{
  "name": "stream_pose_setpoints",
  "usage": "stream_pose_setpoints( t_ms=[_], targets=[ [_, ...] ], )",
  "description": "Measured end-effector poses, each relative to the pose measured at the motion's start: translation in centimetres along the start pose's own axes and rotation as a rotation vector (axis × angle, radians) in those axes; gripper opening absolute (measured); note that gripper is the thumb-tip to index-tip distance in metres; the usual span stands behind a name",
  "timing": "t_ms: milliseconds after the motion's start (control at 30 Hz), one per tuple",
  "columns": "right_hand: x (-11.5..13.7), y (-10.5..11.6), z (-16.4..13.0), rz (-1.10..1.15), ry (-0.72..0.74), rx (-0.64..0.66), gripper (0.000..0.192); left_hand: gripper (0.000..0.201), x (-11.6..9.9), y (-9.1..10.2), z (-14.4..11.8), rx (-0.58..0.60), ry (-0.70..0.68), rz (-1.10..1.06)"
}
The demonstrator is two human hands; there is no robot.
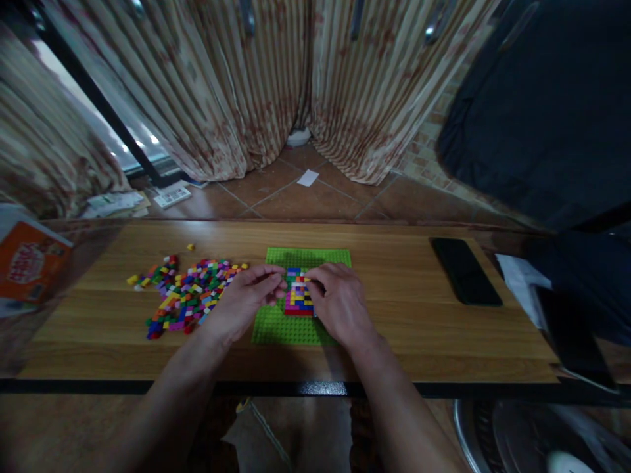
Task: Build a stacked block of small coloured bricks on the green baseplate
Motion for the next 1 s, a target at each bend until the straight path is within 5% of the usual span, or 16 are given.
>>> stream_pose_setpoints(
  t_ms=[1000],
  targets=[
    [-0.9,0.0,-0.3,0.214,-0.181,-0.037,0.013,0.012,0.3,-0.2,0.0,-0.007,-0.004,0.072]
  ],
)
Point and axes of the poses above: each hand's wrist, its own z-axis towards the middle knuckle, its own y-axis out of the back of the hand, x = y × z, the point moved 5 cm from there along z, towards the middle knuckle, and after that the axes turned 1 degree about z, right-handed, at the moved point
